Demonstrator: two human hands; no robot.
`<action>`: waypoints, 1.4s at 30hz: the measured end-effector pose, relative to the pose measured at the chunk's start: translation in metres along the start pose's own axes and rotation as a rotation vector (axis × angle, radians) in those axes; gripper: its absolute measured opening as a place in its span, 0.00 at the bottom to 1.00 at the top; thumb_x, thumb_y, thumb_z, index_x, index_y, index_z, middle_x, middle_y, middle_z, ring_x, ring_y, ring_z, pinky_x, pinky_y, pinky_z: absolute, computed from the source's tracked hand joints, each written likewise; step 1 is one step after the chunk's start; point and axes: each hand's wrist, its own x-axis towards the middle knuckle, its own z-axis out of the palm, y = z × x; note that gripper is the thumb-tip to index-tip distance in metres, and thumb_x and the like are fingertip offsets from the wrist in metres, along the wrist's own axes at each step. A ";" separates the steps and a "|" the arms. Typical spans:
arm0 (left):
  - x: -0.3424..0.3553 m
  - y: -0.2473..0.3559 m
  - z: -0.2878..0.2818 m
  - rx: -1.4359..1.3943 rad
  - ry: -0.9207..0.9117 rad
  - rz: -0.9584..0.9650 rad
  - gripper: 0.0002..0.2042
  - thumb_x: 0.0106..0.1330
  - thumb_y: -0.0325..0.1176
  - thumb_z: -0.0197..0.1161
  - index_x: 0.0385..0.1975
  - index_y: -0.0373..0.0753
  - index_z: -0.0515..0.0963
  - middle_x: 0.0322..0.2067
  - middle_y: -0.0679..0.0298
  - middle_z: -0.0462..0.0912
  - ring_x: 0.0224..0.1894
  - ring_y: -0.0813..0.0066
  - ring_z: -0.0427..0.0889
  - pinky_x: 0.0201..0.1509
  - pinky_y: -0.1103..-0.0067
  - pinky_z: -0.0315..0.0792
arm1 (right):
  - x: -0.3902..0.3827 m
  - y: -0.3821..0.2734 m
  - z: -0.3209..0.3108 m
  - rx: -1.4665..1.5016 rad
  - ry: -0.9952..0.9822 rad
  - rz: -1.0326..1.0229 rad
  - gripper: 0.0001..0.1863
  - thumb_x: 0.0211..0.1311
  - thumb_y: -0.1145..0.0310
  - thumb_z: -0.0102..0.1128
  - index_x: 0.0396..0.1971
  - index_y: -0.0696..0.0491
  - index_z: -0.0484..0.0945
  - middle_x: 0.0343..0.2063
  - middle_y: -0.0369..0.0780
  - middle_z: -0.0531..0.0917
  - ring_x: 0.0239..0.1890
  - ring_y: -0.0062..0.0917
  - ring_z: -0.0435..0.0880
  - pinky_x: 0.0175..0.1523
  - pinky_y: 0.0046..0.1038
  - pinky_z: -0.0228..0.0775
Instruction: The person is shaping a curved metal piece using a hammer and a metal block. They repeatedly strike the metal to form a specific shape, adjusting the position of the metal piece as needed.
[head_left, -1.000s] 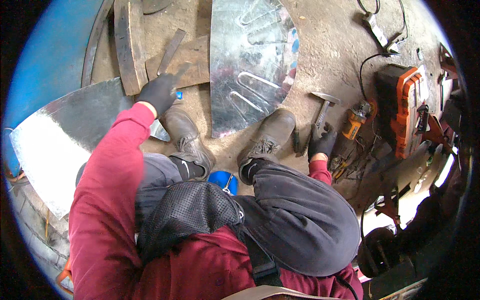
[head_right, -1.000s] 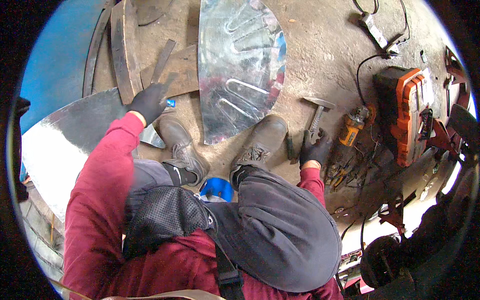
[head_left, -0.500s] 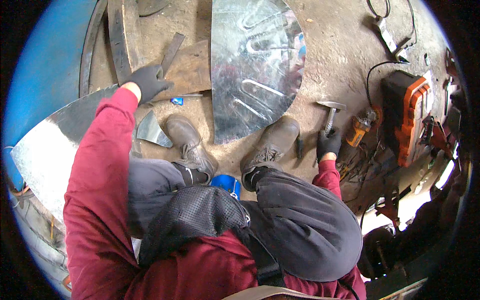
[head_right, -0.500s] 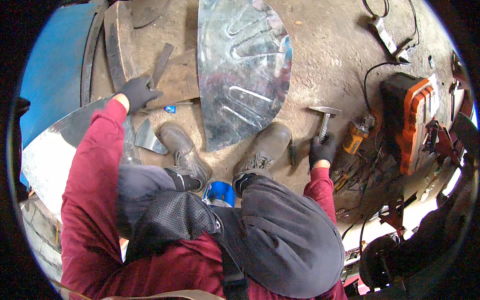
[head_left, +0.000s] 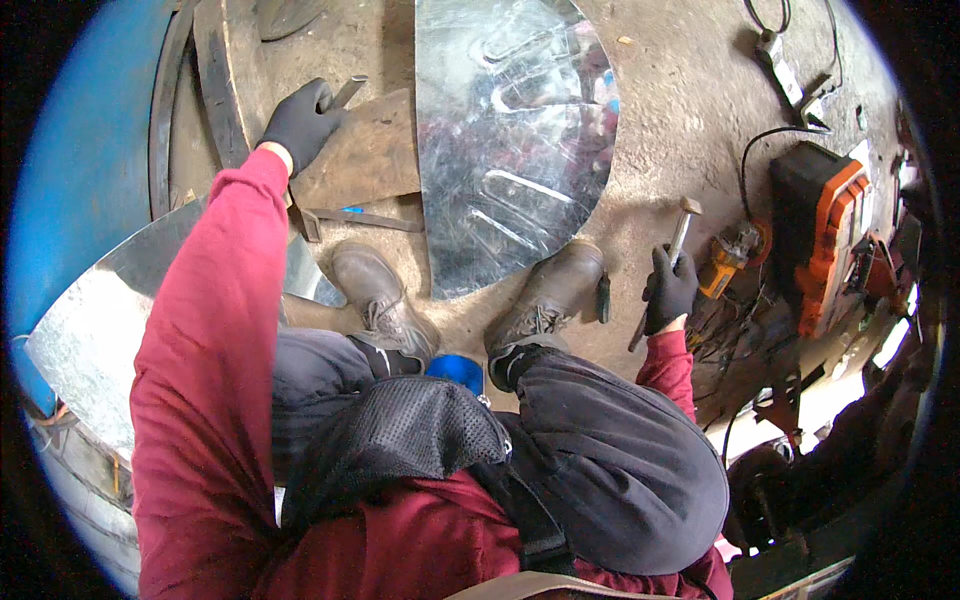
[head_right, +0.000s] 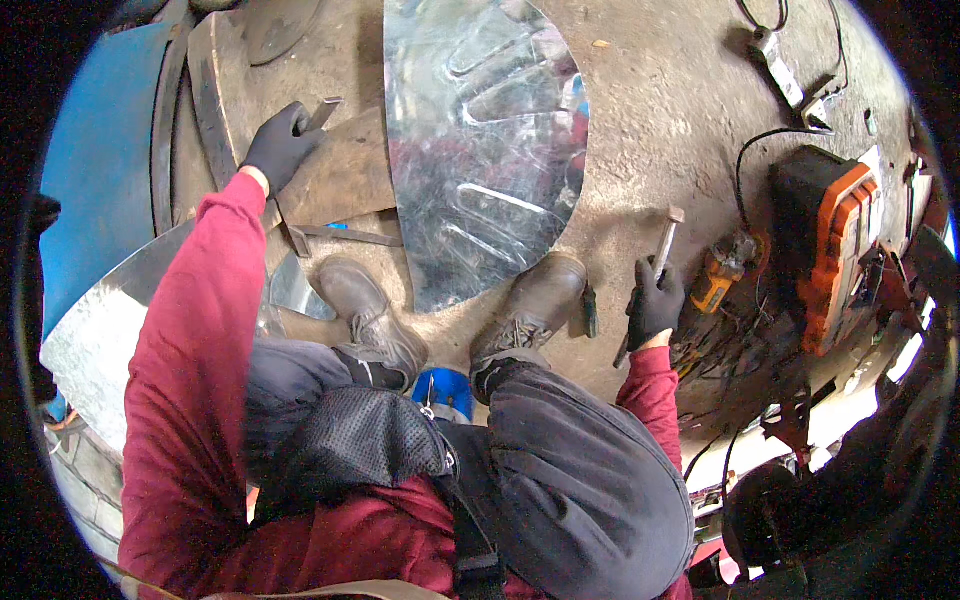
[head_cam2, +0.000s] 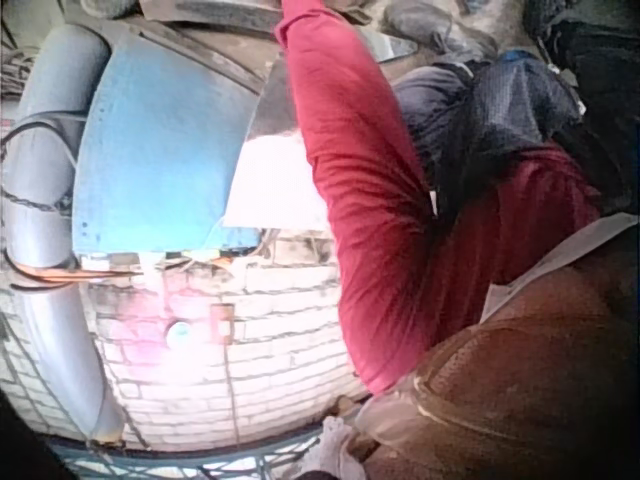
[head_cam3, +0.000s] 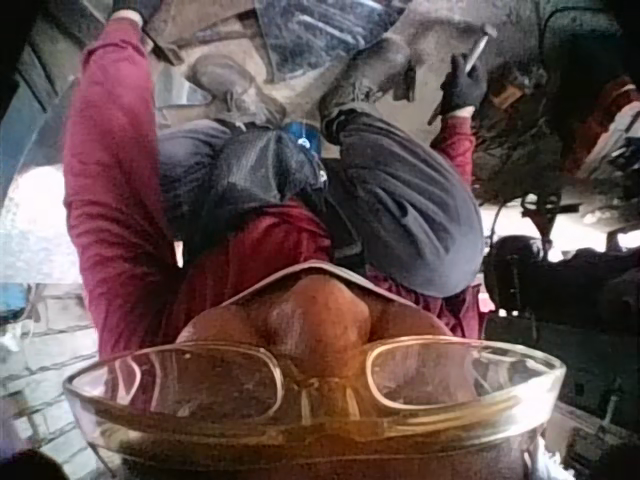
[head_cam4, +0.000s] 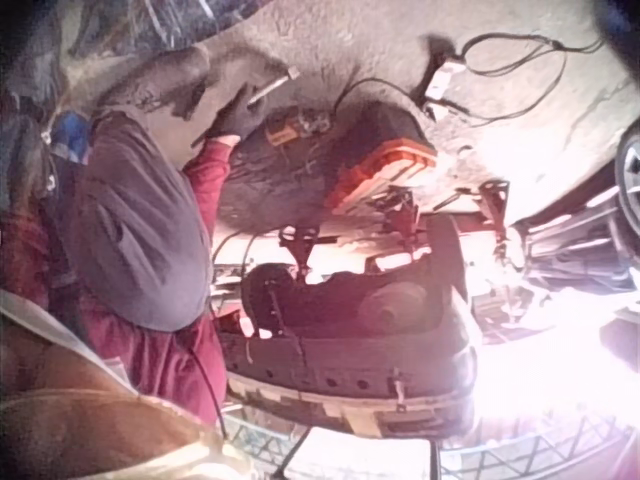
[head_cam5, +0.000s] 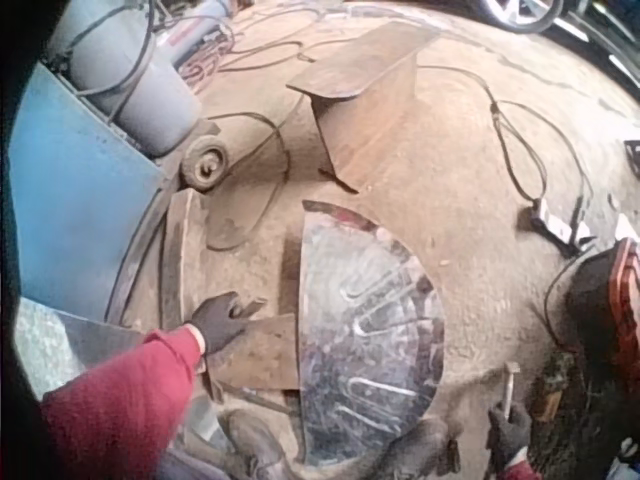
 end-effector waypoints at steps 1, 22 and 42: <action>0.000 0.002 0.001 -0.087 0.001 -0.013 0.16 0.66 0.40 0.70 0.44 0.34 0.77 0.37 0.54 0.81 0.37 0.64 0.80 0.45 0.70 0.74 | -0.005 -0.010 0.005 0.012 -0.032 0.038 0.13 0.69 0.61 0.70 0.42 0.54 0.80 0.19 0.30 0.73 0.15 0.14 0.69 0.19 0.23 0.62; 0.017 0.075 0.031 -0.872 0.041 -0.326 0.16 0.66 0.46 0.76 0.34 0.39 0.82 0.23 0.69 0.80 0.17 0.82 0.72 0.21 0.78 0.68 | 0.029 -0.088 0.101 -0.127 -0.368 -0.073 0.15 0.70 0.60 0.68 0.34 0.59 0.85 0.18 0.31 0.76 0.17 0.15 0.69 0.23 0.26 0.62; -0.077 0.094 0.092 -1.507 0.122 -0.637 0.15 0.67 0.47 0.75 0.34 0.44 0.78 0.19 0.69 0.76 0.16 0.74 0.76 0.21 0.71 0.74 | 0.129 -0.254 0.119 -0.989 -0.463 -0.721 0.29 0.68 0.42 0.63 0.42 0.57 0.87 0.29 0.53 0.87 0.32 0.42 0.88 0.44 0.40 0.77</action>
